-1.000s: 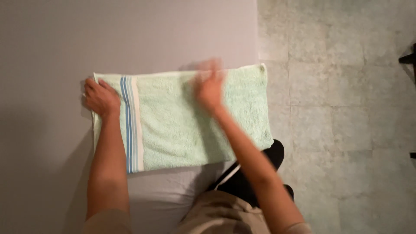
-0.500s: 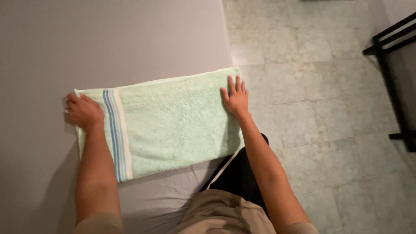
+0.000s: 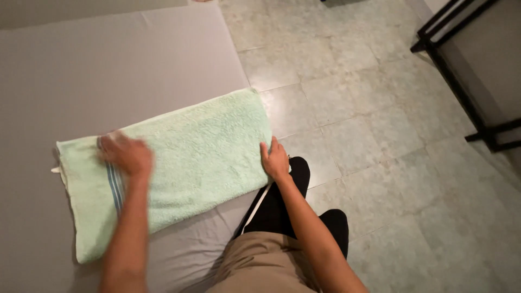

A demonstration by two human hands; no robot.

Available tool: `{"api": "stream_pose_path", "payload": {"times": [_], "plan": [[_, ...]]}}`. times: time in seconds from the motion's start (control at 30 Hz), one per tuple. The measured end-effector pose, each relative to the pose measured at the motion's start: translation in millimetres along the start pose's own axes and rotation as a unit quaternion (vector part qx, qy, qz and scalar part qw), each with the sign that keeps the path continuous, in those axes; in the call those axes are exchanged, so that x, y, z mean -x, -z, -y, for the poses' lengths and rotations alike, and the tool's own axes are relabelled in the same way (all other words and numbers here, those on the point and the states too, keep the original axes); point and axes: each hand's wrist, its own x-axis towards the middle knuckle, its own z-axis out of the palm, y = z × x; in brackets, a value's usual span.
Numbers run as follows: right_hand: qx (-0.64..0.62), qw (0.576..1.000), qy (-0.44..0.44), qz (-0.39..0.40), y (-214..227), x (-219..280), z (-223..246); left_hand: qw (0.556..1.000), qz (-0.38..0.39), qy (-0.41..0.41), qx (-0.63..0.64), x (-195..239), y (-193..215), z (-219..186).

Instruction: Fold a series of towels in a hotel room.

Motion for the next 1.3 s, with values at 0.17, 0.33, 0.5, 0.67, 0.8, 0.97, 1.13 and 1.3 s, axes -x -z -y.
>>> {"api": "stream_pose_path", "payload": {"times": [0.17, 0.33, 0.5, 0.67, 0.8, 0.97, 1.13, 1.3], "plan": [[0.047, 0.999, 0.006, -0.017, -5, 4, -9, 0.988, 0.054, -0.128, 0.065, 40, -34, -125], [0.090, 0.996, 0.006, -0.018, -20, 1, -27, 0.960, 0.137, -0.230, 0.081, 68, -15, -175], [0.079, 0.996, 0.008, -0.033, -16, 4, -23, 0.971, 0.059, -0.222, 0.066, 49, -12, -118], [0.072, 0.997, 0.008, -0.032, -21, -1, -29, 0.980, -0.064, -0.186, -0.011, 23, -25, 30], [0.055, 0.998, 0.004, -0.035, -22, -3, -30, 0.973, -0.137, -0.158, -0.093, 20, -39, 144], [0.022, 0.999, 0.022, -0.034, -15, 3, -25, 0.997, -0.023, -0.050, -0.061, 17, -4, 146], [0.093, 0.991, 0.046, -0.084, -24, 1, -26, 0.971, -0.185, -0.095, -0.117, 21, -21, 148], [0.114, 0.904, 0.322, -0.255, -49, -18, -6, 0.967, -0.207, -0.106, -0.103, 21, -13, 141]]}}
